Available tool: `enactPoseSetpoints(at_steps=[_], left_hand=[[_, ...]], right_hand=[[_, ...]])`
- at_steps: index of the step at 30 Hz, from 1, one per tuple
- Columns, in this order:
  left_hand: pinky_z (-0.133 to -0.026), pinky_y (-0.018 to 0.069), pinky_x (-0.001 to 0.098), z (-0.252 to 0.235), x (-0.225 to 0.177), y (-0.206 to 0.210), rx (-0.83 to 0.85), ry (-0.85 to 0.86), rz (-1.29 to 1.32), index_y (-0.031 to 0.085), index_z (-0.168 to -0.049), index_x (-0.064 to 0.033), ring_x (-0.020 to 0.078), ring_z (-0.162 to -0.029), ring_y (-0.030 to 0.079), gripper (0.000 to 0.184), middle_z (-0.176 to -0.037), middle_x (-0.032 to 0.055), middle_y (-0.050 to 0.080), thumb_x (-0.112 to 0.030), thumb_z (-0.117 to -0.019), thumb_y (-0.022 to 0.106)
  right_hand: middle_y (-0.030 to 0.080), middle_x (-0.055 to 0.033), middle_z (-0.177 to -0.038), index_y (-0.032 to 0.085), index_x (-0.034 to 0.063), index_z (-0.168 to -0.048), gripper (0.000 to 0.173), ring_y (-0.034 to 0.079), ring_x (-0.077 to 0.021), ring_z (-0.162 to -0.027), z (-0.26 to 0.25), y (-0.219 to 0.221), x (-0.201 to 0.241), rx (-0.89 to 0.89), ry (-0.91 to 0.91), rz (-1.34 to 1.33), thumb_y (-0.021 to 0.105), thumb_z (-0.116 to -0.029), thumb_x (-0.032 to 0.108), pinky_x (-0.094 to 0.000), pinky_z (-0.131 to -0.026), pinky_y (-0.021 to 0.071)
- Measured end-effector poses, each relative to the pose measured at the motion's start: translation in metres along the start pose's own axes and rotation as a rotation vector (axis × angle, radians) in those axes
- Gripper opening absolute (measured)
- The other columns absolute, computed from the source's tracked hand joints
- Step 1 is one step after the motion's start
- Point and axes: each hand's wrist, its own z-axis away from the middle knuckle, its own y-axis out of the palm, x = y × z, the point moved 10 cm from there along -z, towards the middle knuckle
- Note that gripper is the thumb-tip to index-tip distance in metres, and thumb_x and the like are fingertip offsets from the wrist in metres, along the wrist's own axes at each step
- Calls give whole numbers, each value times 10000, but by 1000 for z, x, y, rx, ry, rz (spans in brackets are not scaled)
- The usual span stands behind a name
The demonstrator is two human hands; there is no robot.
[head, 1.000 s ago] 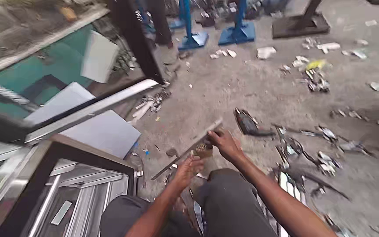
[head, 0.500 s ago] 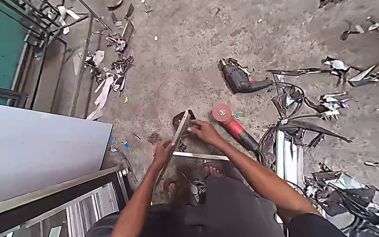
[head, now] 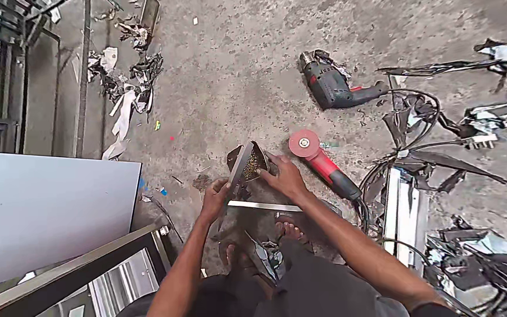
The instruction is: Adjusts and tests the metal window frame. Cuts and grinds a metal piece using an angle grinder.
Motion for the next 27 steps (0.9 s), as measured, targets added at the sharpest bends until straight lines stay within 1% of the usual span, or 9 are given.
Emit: enactPoseSetpoints(at_steps=[3, 6, 8, 13, 16, 19, 21, 24, 27], left_hand=[[-656, 615, 376, -1, -7, -6, -82, 30, -22, 585, -1253, 72, 226, -775, 701, 323, -976, 152, 712, -84, -981, 663], [-606, 588, 367, -1, -3, -6, -131, 64, -30, 562, -1190, 62, 218, -700, 674, 318, -868, 132, 692, -82, -946, 707], [-620, 607, 390, 1, 2, -2, -168, 72, -8, 555, -1186, 64, 231, -705, 683, 309, -859, 135, 688, -79, -951, 696], [-710, 607, 369, 3, 8, 6, -162, 73, 16, 559, -1239, 74, 207, -774, 698, 308, -908, 138, 709, -90, -993, 644], [-802, 595, 353, 1, 7, 4, -129, 74, -11, 571, -1303, 61, 193, -878, 705, 372, -1002, 139, 728, -128, -993, 654], [-812, 585, 344, 6, 13, -3, -124, 60, -31, 557, -1368, 43, 186, -921, 692, 431, -1094, 137, 720, -208, -1022, 612], [-800, 596, 354, 6, 19, -7, -151, 48, -28, 561, -1365, 38, 196, -917, 695, 417, -1102, 143, 712, -232, -1047, 571], [-827, 622, 382, 15, 20, -17, -290, 65, -82, 539, -1372, 50, 221, -956, 723, 416, -1120, 160, 717, -228, -1062, 540], [-866, 599, 327, 44, -20, -24, -509, 352, -397, 513, -1383, 80, 175, -1016, 693, 541, -1191, 162, 686, -272, -987, 624]], right_hand=[[689, -163, -1246, 704, 62, -1279, 400, 671, -327, -1133, -22, -3, 25, 27, -77, 29, 683, -905, 203, -554, -960, 542], [693, -179, -1182, 724, 32, -1221, 329, 677, -337, -1088, -32, -7, 39, 36, -161, 137, 644, -918, 131, -553, -924, 553], [704, -163, -1150, 733, 60, -1227, 321, 684, -324, -1063, -35, -8, 41, 41, -170, 145, 630, -942, 166, -547, -911, 555], [726, -65, -1212, 688, 187, -1352, 566, 702, -244, -1077, -15, -34, 8, -32, -82, 67, 571, -984, 601, -530, -948, 564], [669, -117, -1314, 662, 197, -1355, 492, 629, -341, -1209, 22, -78, -39, -255, -74, 313, 656, -953, 481, -587, -1012, 499], [540, -257, -1445, 479, 113, -1525, 784, 531, -502, -1290, 50, -97, -113, -202, 123, 421, 774, -855, 394, -700, -1002, 441], [578, -278, -1383, 424, 76, -1552, 846, 576, -494, -1246, 51, -97, -149, -104, 206, 403, 793, -850, 372, -679, -1001, 470], [613, -266, -1295, 528, 42, -1425, 783, 614, -463, -1177, 34, -95, -163, -14, 237, 402, 815, -775, 371, -659, -953, 505], [644, -277, -1195, 517, 10, -1354, 894, 649, -468, -1096, 15, -92, -164, 193, 320, 476, 853, -675, 485, -685, -879, 516]])
